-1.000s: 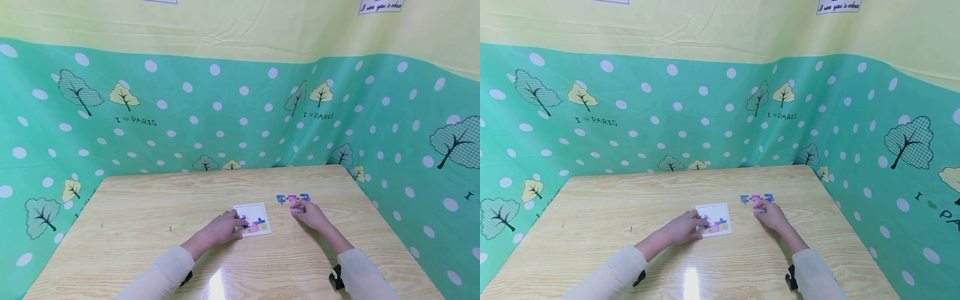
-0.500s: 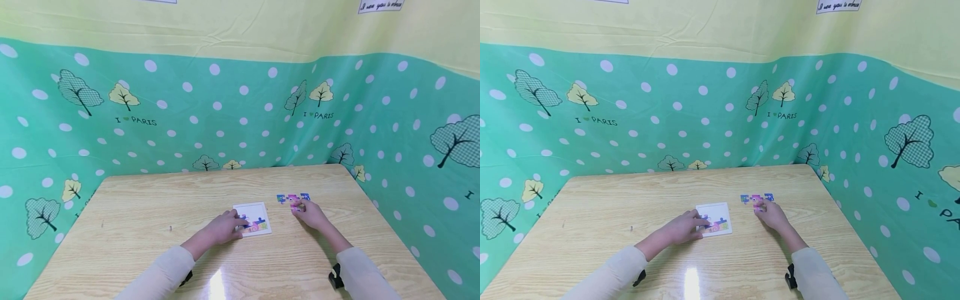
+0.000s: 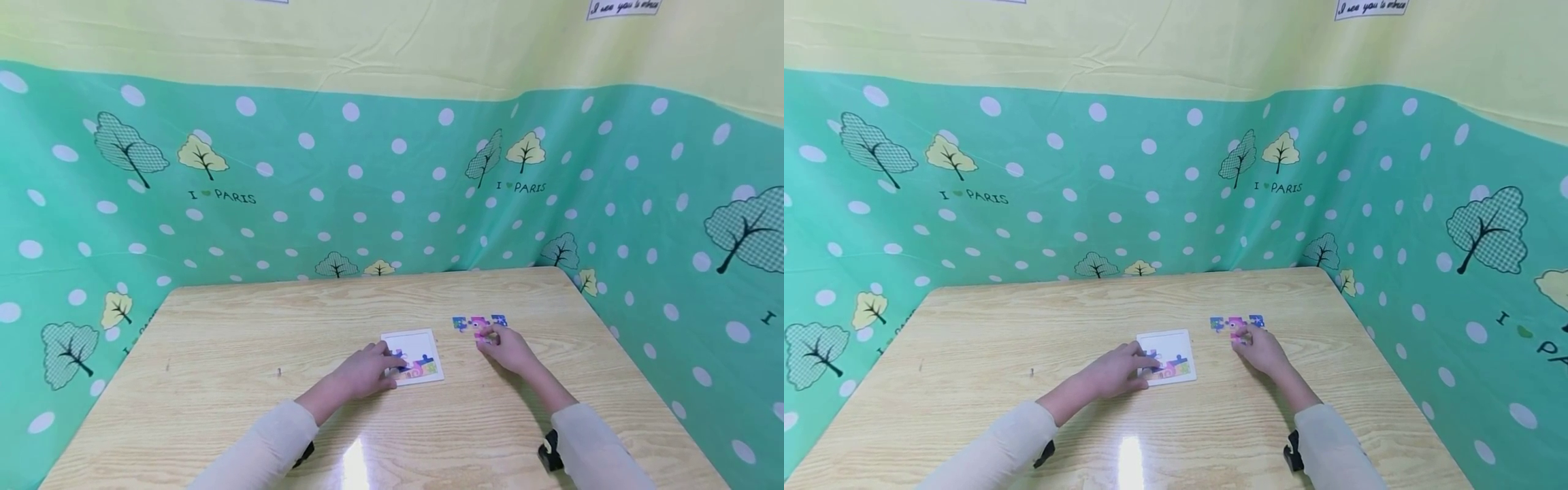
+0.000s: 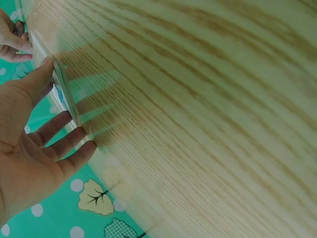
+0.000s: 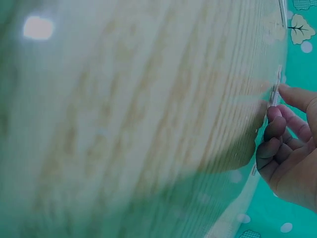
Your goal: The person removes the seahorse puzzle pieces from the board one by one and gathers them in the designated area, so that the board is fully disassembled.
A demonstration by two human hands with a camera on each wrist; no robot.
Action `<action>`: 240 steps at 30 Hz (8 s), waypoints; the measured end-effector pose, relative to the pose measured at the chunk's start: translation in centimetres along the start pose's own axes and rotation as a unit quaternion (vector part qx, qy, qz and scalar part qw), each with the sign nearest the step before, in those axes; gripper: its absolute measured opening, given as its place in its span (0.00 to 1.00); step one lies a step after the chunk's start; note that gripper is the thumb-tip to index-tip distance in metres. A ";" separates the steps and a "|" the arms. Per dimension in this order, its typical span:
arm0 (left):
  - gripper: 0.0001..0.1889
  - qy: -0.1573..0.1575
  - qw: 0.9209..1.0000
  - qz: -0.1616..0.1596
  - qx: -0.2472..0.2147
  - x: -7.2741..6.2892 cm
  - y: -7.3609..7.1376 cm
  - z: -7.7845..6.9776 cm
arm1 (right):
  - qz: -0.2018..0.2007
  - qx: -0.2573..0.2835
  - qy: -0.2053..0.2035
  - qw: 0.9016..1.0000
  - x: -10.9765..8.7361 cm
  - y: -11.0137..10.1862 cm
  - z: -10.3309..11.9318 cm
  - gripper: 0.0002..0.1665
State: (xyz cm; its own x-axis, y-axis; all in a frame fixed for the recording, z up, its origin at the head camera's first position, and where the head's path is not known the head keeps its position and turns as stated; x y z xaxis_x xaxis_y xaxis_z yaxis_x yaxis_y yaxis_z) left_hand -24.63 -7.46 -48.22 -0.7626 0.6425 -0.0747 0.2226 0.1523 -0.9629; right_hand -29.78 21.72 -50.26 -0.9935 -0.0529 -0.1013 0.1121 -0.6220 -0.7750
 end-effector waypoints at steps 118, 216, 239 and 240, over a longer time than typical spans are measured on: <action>0.15 0.046 0.997 -0.056 0.023 -1.3 0.8 0.3 | 0.121 0.026 -0.113 0.986 0.2 9.1 12.3 0.11; 0.15 0.025 0.999 -0.042 -0.003 -1.1 0.5 0.5 | 0.105 0.192 -0.041 0.975 -0.2 7.8 11.0 0.09; 0.15 0.013 0.999 -0.035 -0.009 -1.1 0.5 0.6 | 0.059 0.209 0.005 0.976 0.0 5.8 9.0 0.10; 0.15 0.012 0.999 -0.035 -0.009 -1.1 0.5 0.6 | 0.059 0.212 0.007 0.976 0.0 5.7 8.9 0.10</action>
State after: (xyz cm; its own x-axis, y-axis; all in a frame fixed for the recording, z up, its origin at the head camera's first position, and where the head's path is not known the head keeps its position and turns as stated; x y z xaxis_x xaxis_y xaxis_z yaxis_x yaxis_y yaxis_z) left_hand -24.08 -8.52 -48.77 -0.7614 0.6483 -0.0010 0.1808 0.2107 -0.9607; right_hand -29.34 11.27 -49.13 -0.9735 -0.1344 -0.1851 0.2033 -0.8793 -0.4307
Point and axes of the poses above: each hand's wrist, its own x-axis towards the middle knuckle, its own y-axis out of the palm, z = x × y, the point moved 4 cm from there along x, towards the middle knuckle, and after that the axes turned 4 degrees about y, right-handed, at the moved point
